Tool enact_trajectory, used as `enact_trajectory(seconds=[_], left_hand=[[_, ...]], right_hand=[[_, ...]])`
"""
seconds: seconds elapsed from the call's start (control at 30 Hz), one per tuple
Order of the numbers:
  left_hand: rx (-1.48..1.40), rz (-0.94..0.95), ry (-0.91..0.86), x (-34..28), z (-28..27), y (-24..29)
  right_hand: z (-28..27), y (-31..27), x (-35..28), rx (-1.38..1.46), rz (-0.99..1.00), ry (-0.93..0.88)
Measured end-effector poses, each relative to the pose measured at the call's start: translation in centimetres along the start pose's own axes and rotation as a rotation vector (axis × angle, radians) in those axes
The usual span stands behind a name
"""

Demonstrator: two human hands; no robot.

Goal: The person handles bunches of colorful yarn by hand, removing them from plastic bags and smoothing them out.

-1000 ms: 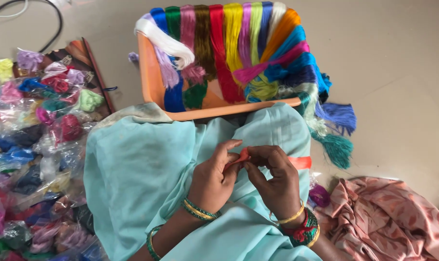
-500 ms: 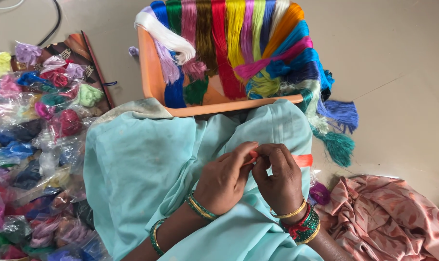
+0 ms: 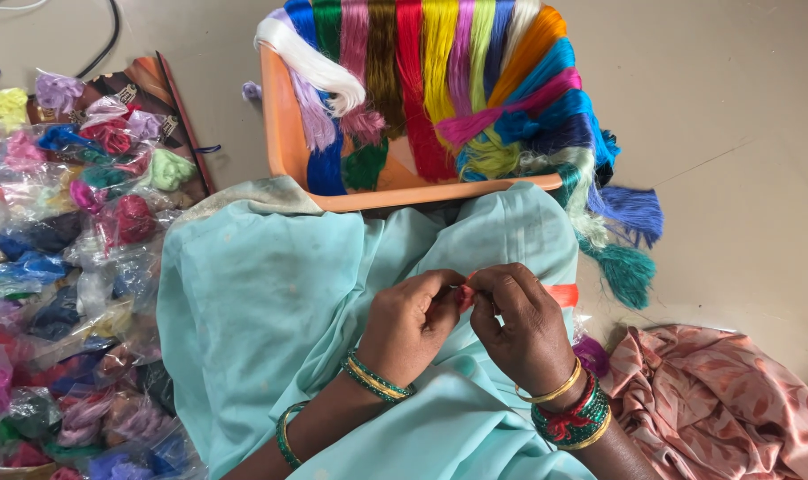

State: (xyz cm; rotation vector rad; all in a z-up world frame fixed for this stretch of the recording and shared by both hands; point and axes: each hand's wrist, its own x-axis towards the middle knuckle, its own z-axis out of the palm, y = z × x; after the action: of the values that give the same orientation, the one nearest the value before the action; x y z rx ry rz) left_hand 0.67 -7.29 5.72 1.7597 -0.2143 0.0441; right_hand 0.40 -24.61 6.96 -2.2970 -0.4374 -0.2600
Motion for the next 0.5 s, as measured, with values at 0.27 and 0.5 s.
enact_trajectory(seconds=[0.27,0.5], left_hand=[[0.162,0.167,-0.033,-0.5,0.8,-2.0],[-0.279,-0.23,-0.04,-0.9,1.3,-3.5]], right_hand=[[-0.5,0.2,0.3,-0.009,-0.161,-0.037],[1.5,1.9,-2.7,0.359,0.109,0.054]])
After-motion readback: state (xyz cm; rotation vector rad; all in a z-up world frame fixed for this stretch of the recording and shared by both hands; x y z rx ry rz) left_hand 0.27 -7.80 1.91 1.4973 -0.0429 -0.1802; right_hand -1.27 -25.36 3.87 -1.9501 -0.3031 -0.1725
